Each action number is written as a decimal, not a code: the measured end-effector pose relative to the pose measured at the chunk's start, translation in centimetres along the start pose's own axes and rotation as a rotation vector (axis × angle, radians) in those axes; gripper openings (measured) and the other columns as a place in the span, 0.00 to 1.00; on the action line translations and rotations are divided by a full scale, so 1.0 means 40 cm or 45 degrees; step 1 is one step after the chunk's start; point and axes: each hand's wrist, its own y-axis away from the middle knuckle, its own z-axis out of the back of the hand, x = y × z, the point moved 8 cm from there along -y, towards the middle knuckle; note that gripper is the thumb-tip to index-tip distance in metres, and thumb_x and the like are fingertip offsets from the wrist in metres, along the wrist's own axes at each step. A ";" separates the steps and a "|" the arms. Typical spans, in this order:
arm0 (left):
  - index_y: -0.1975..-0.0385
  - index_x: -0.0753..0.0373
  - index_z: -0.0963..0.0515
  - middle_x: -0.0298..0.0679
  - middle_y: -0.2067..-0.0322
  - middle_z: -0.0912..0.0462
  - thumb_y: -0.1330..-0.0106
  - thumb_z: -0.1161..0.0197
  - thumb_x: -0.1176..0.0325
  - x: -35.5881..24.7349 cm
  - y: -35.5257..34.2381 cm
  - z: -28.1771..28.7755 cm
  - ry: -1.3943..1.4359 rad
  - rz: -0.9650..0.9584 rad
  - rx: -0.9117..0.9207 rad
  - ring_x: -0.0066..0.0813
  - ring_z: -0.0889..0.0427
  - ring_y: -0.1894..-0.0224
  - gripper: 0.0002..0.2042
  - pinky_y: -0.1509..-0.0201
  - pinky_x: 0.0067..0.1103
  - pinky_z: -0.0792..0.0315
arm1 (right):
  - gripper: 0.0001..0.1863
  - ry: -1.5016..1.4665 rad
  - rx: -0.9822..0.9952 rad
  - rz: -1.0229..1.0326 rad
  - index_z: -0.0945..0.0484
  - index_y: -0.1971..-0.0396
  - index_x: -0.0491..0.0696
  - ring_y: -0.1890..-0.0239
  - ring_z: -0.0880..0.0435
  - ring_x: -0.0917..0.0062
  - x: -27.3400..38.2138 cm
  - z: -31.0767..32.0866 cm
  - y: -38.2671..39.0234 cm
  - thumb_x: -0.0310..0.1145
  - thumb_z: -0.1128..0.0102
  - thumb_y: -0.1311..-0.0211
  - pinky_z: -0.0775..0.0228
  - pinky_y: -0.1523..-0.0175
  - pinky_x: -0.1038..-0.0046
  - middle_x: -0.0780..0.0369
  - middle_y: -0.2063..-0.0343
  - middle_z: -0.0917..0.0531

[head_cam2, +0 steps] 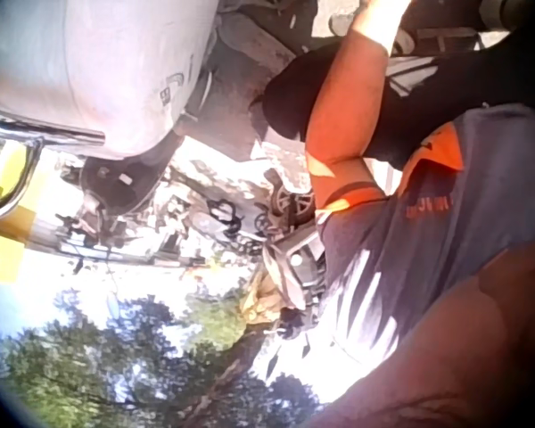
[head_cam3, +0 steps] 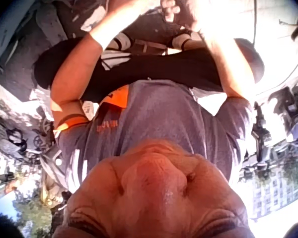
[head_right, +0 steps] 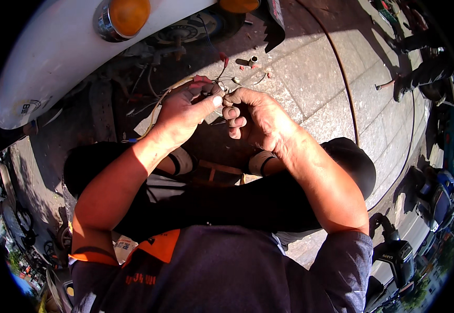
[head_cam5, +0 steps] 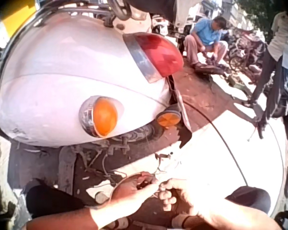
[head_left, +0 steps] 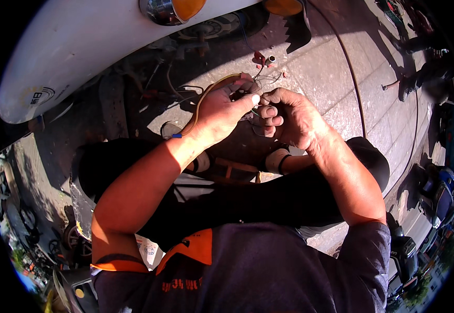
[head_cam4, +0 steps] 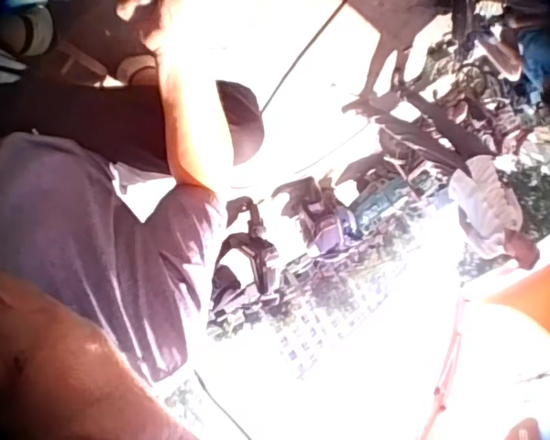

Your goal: The person connects and organizes electrical wires on the rear of a motorcycle by hand and using scissors.

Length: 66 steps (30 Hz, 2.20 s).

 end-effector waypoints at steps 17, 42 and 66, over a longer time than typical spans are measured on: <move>0.53 0.63 0.17 0.24 0.66 0.21 0.26 0.35 0.67 0.006 0.014 0.002 0.344 0.347 0.016 0.10 0.32 0.71 0.08 0.67 0.13 0.37 | 0.15 2.404 -0.495 1.948 0.14 0.57 0.51 0.59 0.16 0.61 0.108 -0.186 0.188 0.28 0.27 0.45 0.21 0.58 0.61 0.61 0.62 0.17; 0.57 0.57 0.21 0.24 0.68 0.25 0.28 0.33 0.68 0.034 0.018 0.008 0.605 0.508 0.055 0.12 0.31 0.69 0.05 0.68 0.15 0.37 | 0.13 2.208 -0.398 1.537 0.13 0.52 0.51 0.61 0.14 0.56 0.139 -0.138 0.111 0.32 0.31 0.36 0.20 0.58 0.58 0.58 0.63 0.15; 0.53 0.66 0.16 0.28 0.59 0.18 0.27 0.35 0.74 0.021 0.027 -0.003 -0.220 -0.101 -0.078 0.14 0.23 0.61 0.08 0.58 0.15 0.29 | 0.08 0.452 -0.254 0.233 0.17 0.67 0.45 0.76 0.29 0.86 0.027 0.049 -0.008 0.34 0.33 0.35 0.38 0.71 0.80 0.70 0.75 0.21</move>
